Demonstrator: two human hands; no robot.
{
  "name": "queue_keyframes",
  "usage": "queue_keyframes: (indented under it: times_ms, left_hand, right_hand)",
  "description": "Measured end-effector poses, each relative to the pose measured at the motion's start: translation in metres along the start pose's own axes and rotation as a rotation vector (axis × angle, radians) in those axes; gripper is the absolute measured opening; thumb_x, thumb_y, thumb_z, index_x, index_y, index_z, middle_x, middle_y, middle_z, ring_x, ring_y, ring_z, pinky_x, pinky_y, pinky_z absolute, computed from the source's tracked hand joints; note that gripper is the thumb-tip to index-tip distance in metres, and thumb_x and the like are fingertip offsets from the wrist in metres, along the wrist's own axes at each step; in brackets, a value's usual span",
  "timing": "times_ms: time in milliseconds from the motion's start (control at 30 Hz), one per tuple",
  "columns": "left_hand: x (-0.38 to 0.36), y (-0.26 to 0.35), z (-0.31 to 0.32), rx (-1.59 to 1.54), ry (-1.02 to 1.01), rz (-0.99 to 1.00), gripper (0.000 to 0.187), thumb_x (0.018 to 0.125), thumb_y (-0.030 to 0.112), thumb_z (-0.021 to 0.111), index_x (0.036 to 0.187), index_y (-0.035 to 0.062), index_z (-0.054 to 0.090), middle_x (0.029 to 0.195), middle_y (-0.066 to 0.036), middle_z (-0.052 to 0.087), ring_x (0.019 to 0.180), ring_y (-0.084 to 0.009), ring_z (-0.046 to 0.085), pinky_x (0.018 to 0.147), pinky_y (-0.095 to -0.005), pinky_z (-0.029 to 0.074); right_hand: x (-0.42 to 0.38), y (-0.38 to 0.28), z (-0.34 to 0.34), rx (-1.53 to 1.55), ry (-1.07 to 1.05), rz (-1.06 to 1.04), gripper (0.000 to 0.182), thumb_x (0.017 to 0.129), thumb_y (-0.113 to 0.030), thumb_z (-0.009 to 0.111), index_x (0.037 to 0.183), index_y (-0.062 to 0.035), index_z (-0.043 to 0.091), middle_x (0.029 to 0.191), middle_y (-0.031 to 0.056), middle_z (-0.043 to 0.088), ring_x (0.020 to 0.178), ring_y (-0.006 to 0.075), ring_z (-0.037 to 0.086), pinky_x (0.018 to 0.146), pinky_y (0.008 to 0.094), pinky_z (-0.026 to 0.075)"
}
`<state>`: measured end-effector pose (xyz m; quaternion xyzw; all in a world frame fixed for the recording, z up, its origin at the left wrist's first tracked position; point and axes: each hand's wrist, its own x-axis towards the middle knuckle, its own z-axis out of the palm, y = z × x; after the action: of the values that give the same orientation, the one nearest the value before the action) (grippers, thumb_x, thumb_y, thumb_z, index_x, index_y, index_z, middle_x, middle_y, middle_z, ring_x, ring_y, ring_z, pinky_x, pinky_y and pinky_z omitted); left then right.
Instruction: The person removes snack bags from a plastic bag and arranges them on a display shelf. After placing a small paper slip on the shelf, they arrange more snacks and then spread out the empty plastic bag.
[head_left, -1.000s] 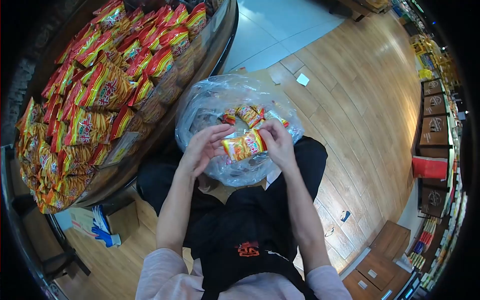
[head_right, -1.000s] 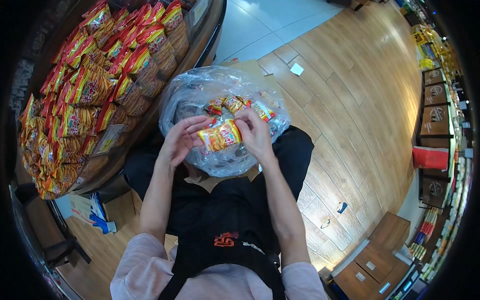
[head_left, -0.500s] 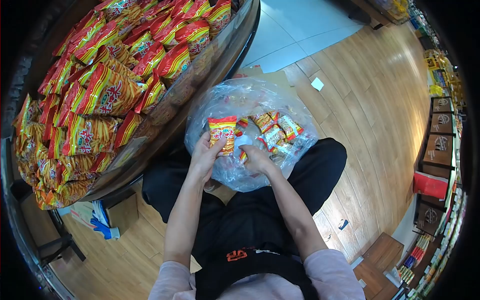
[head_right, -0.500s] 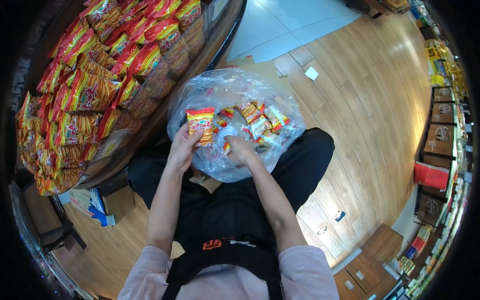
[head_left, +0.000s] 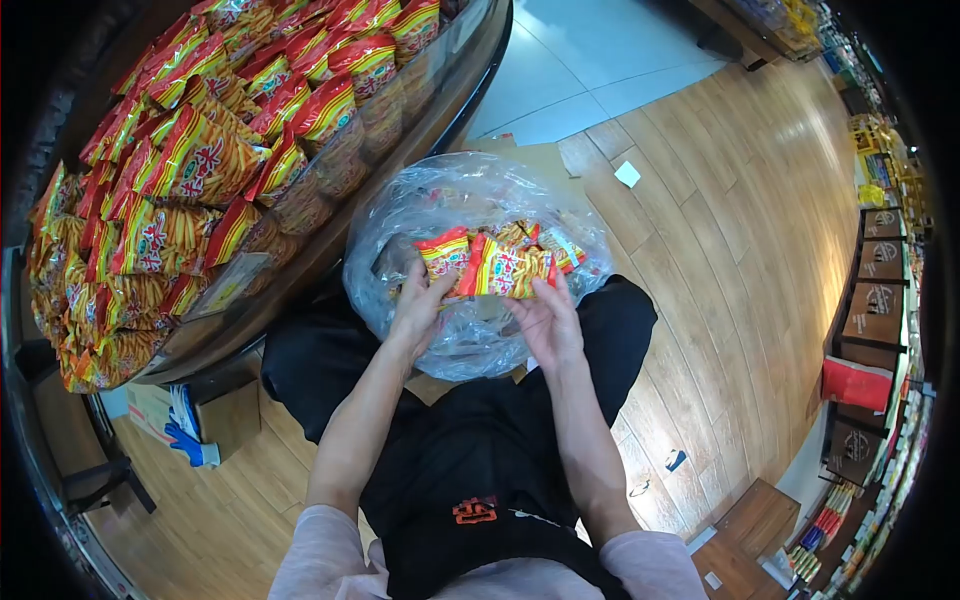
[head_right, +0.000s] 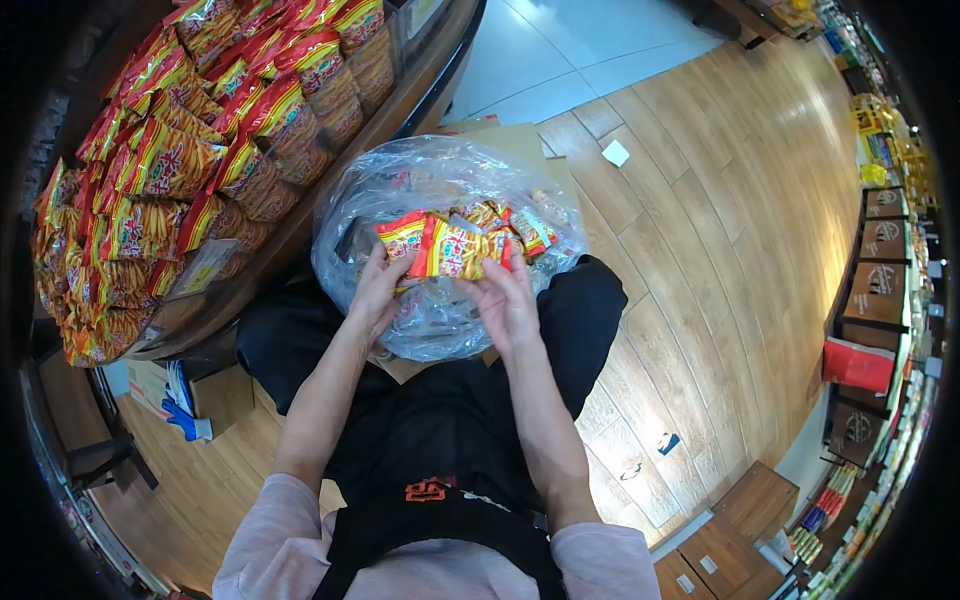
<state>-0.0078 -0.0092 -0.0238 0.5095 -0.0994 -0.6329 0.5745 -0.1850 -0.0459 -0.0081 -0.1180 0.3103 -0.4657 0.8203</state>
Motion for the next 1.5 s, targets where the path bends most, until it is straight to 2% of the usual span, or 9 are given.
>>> queue_keyframes:
  times_ms: [133, 267, 400, 567, 700, 867, 1033, 1167, 1500]
  left_hand:
    - [-0.005, -0.015, 0.009, -0.068, -0.120, 0.050, 0.044, 0.094, 0.012, 0.050, 0.135, 0.0106, 0.036, 0.128, -0.007, 0.050, 0.114, -0.0158, 0.052, 0.093, -0.0313, 0.043]
    - [-0.009, -0.016, 0.015, -0.337, -0.254, 0.032, 0.042, 0.098, 0.018, 0.041, 0.138, 0.0067, 0.032, 0.131, -0.008, 0.046, 0.123, -0.0186, 0.044, 0.103, -0.0372, 0.035]
    - [-0.012, -0.022, 0.013, 0.139, -0.192, 0.194, 0.056, 0.087, 0.017, 0.064, 0.132, 0.0037, 0.035, 0.128, -0.009, 0.047, 0.117, -0.0195, 0.048, 0.097, -0.0322, 0.041]
    - [-0.023, 0.000, 0.016, 0.119, -0.174, 0.169, 0.052, 0.076, 0.008, 0.074, 0.120, 0.0028, 0.046, 0.106, -0.009, 0.061, 0.091, -0.0154, 0.062, 0.080, -0.0300, 0.051]
    - [-0.023, -0.003, 0.010, 0.156, -0.141, 0.254, 0.051, 0.077, 0.006, 0.072, 0.120, 0.0027, 0.046, 0.106, -0.009, 0.060, 0.092, -0.0162, 0.061, 0.081, -0.0309, 0.051]
    - [-0.020, 0.011, 0.004, 0.083, -0.037, 0.301, 0.048, 0.078, 0.005, 0.071, 0.119, 0.0026, 0.046, 0.107, -0.009, 0.060, 0.094, -0.0168, 0.062, 0.082, -0.0319, 0.052]
    - [-0.019, 0.025, -0.004, 0.088, -0.023, 0.311, 0.047, 0.083, 0.009, 0.068, 0.123, 0.0039, 0.044, 0.112, -0.009, 0.059, 0.097, -0.0181, 0.062, 0.086, -0.0338, 0.051]
    - [-0.018, 0.018, -0.003, 0.064, -0.010, 0.217, 0.052, 0.079, 0.005, 0.070, 0.123, 0.0044, 0.042, 0.110, -0.009, 0.059, 0.097, -0.0187, 0.062, 0.084, -0.0332, 0.052]
    - [-0.010, 0.008, -0.008, -0.007, 0.016, 0.070, 0.052, 0.084, 0.007, 0.066, 0.127, 0.0051, 0.037, 0.114, -0.011, 0.056, 0.099, -0.0190, 0.061, 0.084, -0.0335, 0.053]
  right_hand:
    - [-0.014, 0.020, 0.019, 0.122, 0.086, -0.047, 0.047, 0.088, -0.003, 0.055, 0.131, -0.0066, 0.037, 0.117, 0.0113, 0.057, 0.108, 0.0238, 0.058, 0.088, 0.0416, 0.054]
    - [-0.020, 0.051, 0.016, -0.164, 0.114, -0.195, 0.031, 0.089, -0.006, 0.058, 0.118, -0.0035, 0.047, 0.114, 0.0090, 0.058, 0.105, 0.0177, 0.057, 0.091, 0.0316, 0.047]
    - [-0.028, 0.051, 0.022, -0.365, 0.104, -0.241, 0.028, 0.087, -0.006, 0.063, 0.112, -0.0030, 0.050, 0.108, 0.0067, 0.059, 0.097, 0.0130, 0.057, 0.088, 0.0285, 0.046]
    - [-0.027, 0.033, 0.006, -0.367, 0.012, -0.089, 0.017, 0.087, -0.007, 0.064, 0.101, 0.0002, 0.059, 0.085, 0.0043, 0.062, 0.073, 0.0077, 0.058, 0.065, 0.0227, 0.050]
    - [-0.027, 0.029, 0.009, -0.569, 0.006, -0.136, 0.012, 0.089, -0.011, 0.062, 0.090, 0.0004, 0.061, 0.069, 0.0026, 0.059, 0.056, 0.0072, 0.054, 0.049, 0.0213, 0.046]
    - [-0.008, 0.045, -0.016, -0.692, 0.101, 0.058, 0.014, 0.086, -0.011, 0.065, 0.084, 0.0002, 0.058, 0.066, 0.0035, 0.058, 0.055, 0.0086, 0.054, 0.050, 0.0236, 0.045]
    - [0.040, 0.034, -0.080, -1.626, 0.405, -0.581, 0.031, 0.076, -0.011, 0.070, 0.096, 0.0065, 0.054, 0.090, 0.0213, 0.059, 0.083, 0.0318, 0.060, 0.073, 0.0388, 0.049]
    - [0.067, 0.030, -0.068, -1.616, 0.601, -0.238, 0.058, 0.072, -0.016, 0.074, 0.113, 0.0070, 0.040, 0.107, 0.0309, 0.048, 0.097, 0.0446, 0.055, 0.085, 0.0432, 0.046]
    - [0.061, 0.054, -0.055, -1.430, 0.845, -0.481, 0.065, 0.063, -0.002, 0.074, 0.116, 0.0041, 0.038, 0.114, 0.0257, 0.042, 0.105, 0.0381, 0.046, 0.094, 0.0417, 0.040]
